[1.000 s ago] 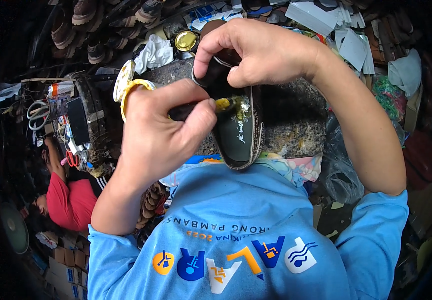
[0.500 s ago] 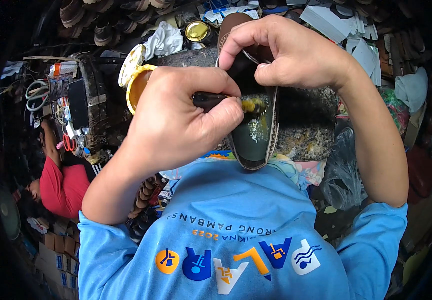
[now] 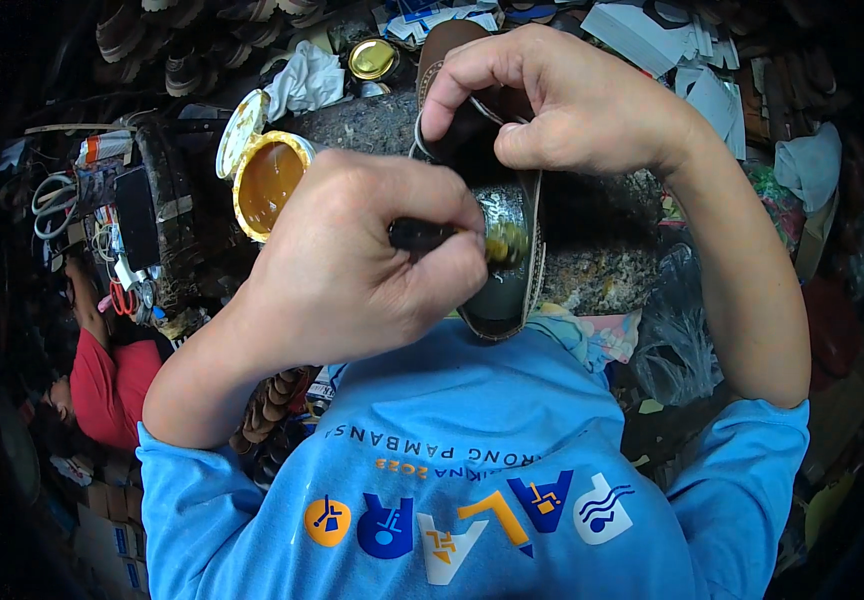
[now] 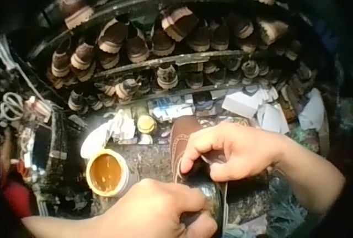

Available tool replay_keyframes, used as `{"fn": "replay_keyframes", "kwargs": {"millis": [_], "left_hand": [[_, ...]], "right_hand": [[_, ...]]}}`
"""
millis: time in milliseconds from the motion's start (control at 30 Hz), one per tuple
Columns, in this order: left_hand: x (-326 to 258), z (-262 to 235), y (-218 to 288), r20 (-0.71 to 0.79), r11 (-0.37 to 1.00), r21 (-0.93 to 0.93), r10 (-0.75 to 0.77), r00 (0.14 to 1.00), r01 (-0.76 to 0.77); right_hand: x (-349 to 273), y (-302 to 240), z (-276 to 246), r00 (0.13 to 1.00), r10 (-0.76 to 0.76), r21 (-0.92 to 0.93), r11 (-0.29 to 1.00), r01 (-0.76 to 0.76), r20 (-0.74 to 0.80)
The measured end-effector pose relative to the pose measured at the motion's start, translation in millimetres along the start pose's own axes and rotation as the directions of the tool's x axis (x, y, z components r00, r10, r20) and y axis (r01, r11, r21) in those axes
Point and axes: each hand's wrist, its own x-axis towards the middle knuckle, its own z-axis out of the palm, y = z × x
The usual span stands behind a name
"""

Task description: Applying adhesive to the interior of a shoe and inserting a lining component.

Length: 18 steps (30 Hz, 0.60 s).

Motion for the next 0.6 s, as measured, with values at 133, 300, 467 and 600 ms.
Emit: {"fn": "replay_keyframes", "kwargs": {"millis": [133,300,467,600], "left_hand": [[-1.9,-8.4,0.6,0.076,1.0,-0.019,0.013,0.997,-0.012],[-1.7,-1.1,-3.7,0.057,0.997,-0.03,0.069,0.996,-0.067],[3.9,-11.3,-4.1,0.093,0.988,0.03,0.151,0.984,-0.154],[5.0,-12.2,-1.3,0.243,0.987,-0.113,0.143,0.959,-0.118]], "right_hand": [[-0.5,2.7,1.8,1.0,-0.02,0.005,1.0,0.02,-0.009],[-1.7,6.1,3.4,0.998,-0.05,-0.055,0.997,0.048,-0.029],[0.0,-2.6,4.2,0.998,0.03,-0.128,0.991,-0.038,-0.062],[0.1,-1.8,5.3,0.997,0.052,-0.015,0.998,-0.053,-0.063]]}}
